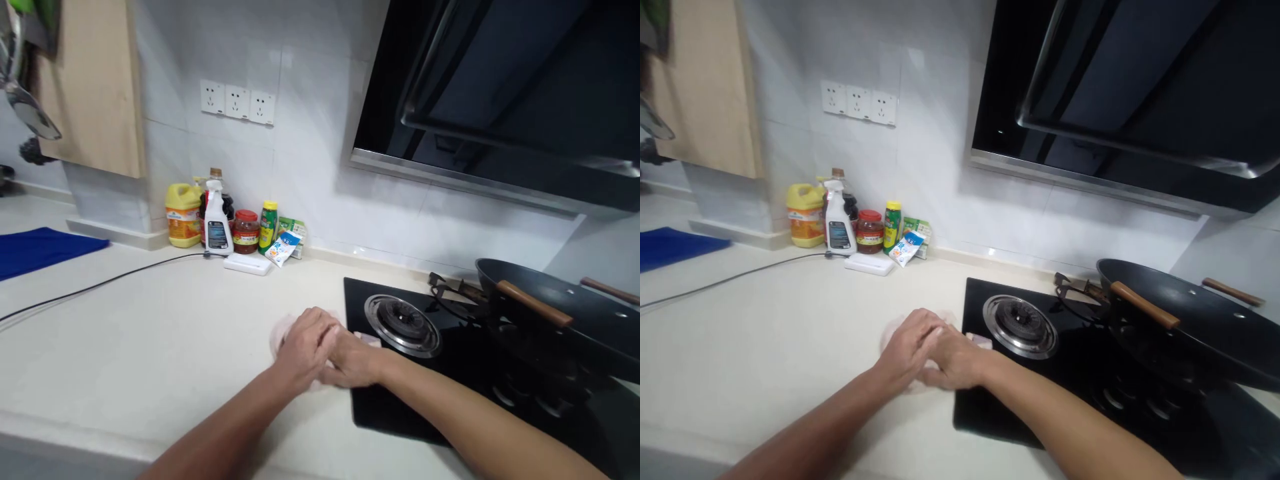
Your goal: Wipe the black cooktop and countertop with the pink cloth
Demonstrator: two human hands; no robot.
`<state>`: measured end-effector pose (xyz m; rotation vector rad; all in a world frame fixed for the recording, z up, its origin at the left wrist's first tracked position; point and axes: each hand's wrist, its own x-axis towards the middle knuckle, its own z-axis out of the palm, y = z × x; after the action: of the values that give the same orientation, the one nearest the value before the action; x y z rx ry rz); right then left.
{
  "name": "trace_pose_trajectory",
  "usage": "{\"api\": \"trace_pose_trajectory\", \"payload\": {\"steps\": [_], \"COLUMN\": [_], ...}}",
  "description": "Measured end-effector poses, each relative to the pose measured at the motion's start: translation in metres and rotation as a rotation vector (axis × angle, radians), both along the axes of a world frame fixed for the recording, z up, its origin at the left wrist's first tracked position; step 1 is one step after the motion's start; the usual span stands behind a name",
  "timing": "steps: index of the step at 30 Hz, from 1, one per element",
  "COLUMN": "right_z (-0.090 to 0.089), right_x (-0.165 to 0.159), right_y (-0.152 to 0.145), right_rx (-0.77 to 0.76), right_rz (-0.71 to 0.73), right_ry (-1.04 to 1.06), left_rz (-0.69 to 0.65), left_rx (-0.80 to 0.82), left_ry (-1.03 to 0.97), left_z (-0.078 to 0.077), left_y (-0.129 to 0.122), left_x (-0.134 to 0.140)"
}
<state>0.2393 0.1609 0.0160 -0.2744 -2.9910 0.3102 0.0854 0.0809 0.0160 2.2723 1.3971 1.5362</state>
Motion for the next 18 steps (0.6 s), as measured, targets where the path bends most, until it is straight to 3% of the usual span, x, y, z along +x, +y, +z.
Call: {"api": "trace_pose_trajectory", "payload": {"steps": [5,8,14,18], "right_z": [-0.007,-0.006,-0.001,0.002], "right_x": [-0.081,-0.107,-0.093,-0.065], "right_y": [0.084,0.142,0.258,0.3], "right_rx": [0.037,0.044,0.023,-0.007], "right_rz": [-0.106,-0.236,-0.468,-0.505], "right_ry": [-0.036,-0.027,-0.101,-0.151], "left_rz": [-0.049,-0.082,-0.084,-0.094], "left_rx": [0.04,0.017,-0.093,-0.194], "left_ry": [0.1,0.176,0.271,0.354], "left_z": [-0.008,-0.015,-0.024,-0.02], "left_y": [0.0,0.002,0.005,0.004], "left_x": [0.007,0.006,-0.003,-0.006]}}
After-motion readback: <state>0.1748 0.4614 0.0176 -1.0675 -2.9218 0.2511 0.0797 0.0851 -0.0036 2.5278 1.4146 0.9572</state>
